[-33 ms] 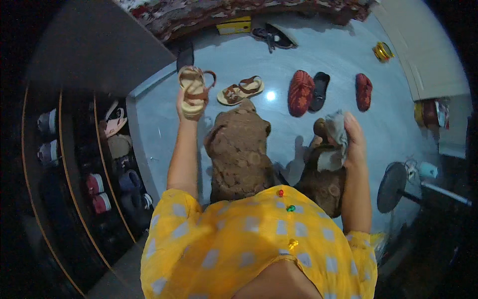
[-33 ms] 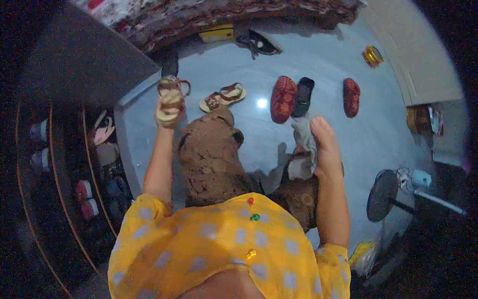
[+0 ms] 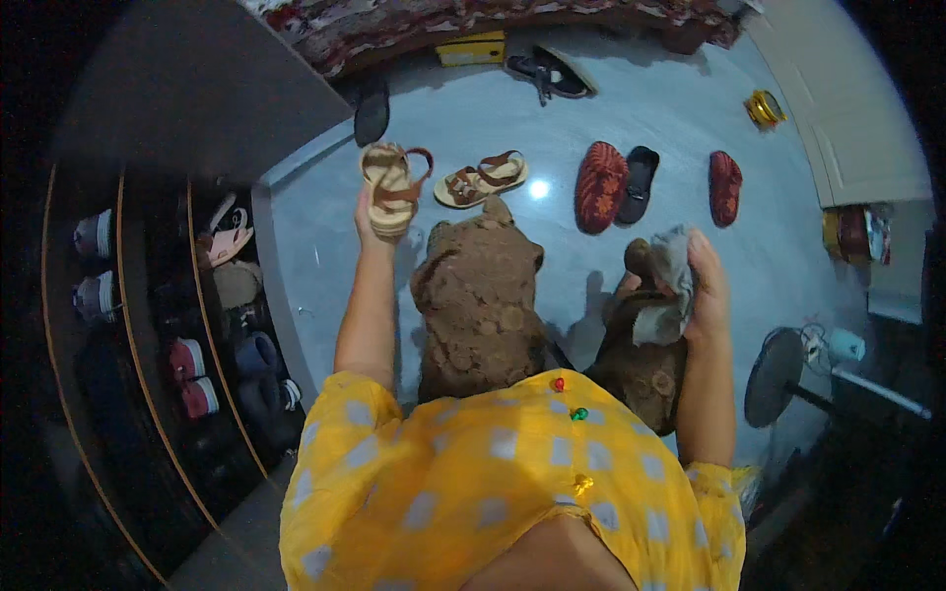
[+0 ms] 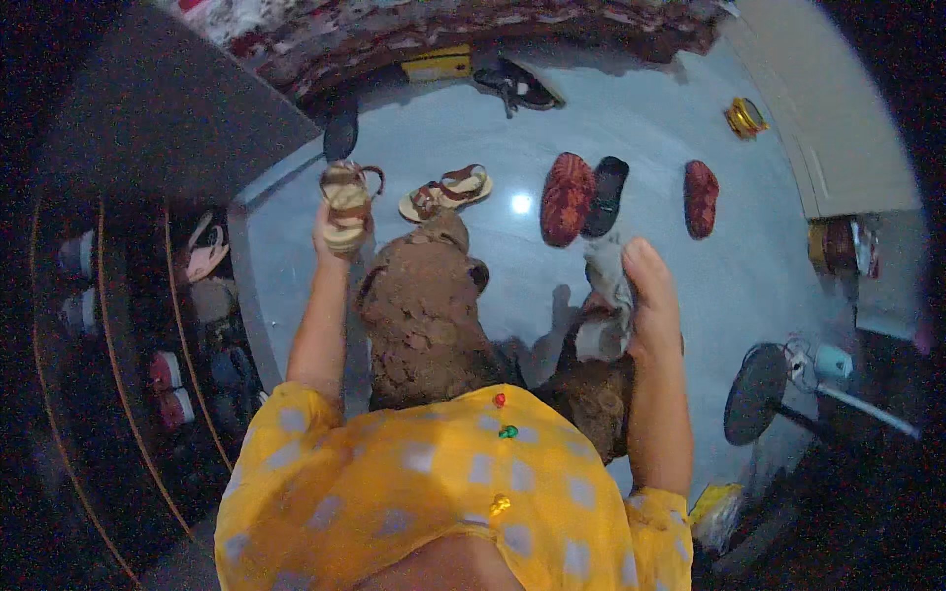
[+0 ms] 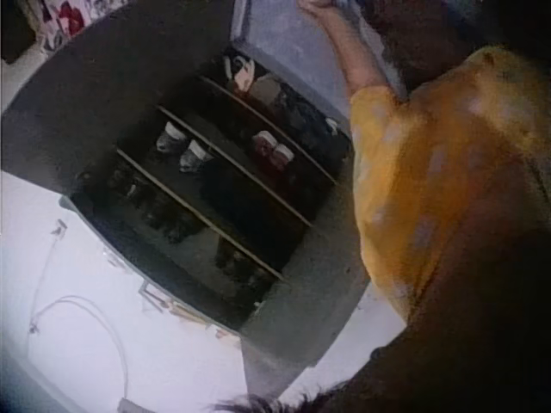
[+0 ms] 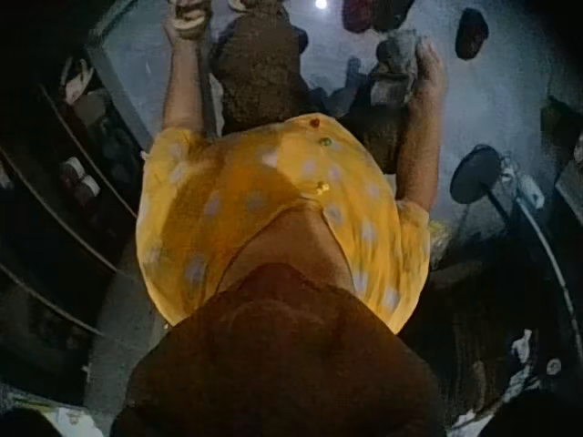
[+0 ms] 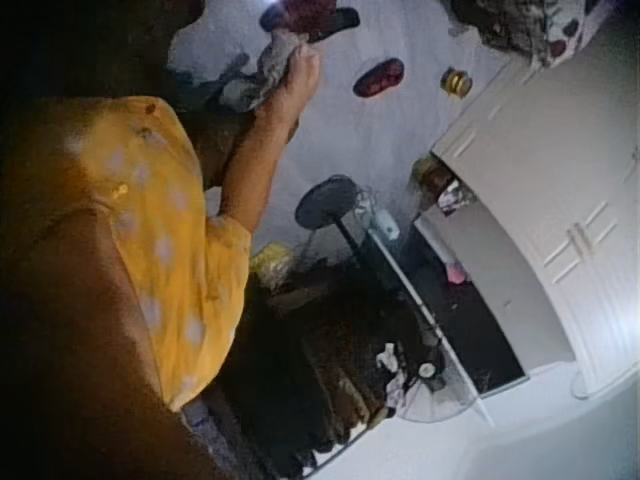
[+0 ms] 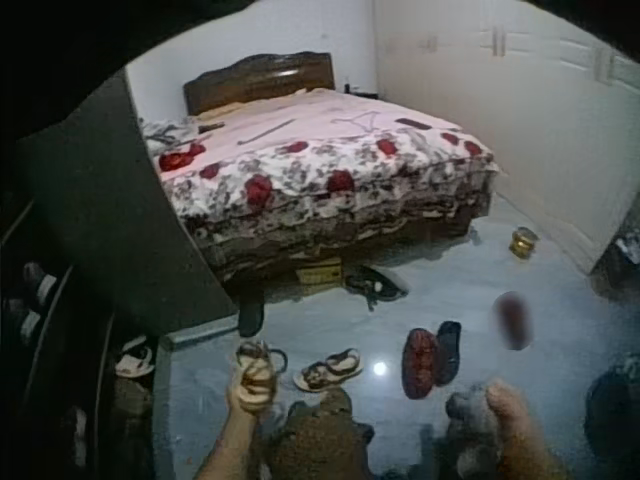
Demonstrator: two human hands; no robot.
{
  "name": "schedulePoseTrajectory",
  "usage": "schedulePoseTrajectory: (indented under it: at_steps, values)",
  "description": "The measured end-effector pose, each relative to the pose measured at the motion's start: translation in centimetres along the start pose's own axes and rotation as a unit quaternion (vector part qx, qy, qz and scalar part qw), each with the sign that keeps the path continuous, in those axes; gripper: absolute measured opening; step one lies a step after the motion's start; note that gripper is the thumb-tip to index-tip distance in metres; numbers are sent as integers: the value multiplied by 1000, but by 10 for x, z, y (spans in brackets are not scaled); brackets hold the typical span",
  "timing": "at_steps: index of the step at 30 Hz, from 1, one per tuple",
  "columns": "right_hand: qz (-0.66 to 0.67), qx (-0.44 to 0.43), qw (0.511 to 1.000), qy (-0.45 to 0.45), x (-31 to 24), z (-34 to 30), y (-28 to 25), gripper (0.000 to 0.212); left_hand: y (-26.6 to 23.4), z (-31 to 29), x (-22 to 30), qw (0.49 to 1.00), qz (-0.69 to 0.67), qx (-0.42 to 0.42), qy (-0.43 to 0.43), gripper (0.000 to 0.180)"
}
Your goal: The person sits on the floor and wipes various shoes with a cloth. They handle a beige slipper, a black sneaker, a pink slide, and a yellow sandal, cleaning each one individually before placing them on a nearby shelf.
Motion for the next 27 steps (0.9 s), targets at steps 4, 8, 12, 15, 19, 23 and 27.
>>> schedulePoseTrajectory:
  at_steps: [4,8,12,15,19,23,27]
  values:
    - [-59,10,998,15,2,11,12,22,-96,7,-10,995,3,95,-30,38]
    - [-81,-5,996,28,14,21,9,21,-134,19,-19,986,28,163,-35,35]
    - [-164,-9,986,23,17,25,11,27,-171,42,-11,975,73,196,-79,37]
    - [-170,-5,985,24,13,27,19,29,-220,59,-1,974,106,174,-103,33]
    - [-181,-23,983,4,12,35,30,30,-239,73,2,907,209,354,-95,43]
    - [-218,-36,975,-1,9,41,35,30,-233,66,4,814,331,474,-54,53]
    - [-225,-27,974,0,13,41,38,31,-106,61,-12,571,655,484,102,61]
Point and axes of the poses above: each hand's wrist, its own z-axis towards the middle knuckle, its own y-axis out of the palm, x = y × z, the point moved 1 cm from there along z, towards the middle knuckle, and after that the axes turned 2 degrees about x, right-handed, at the moved point
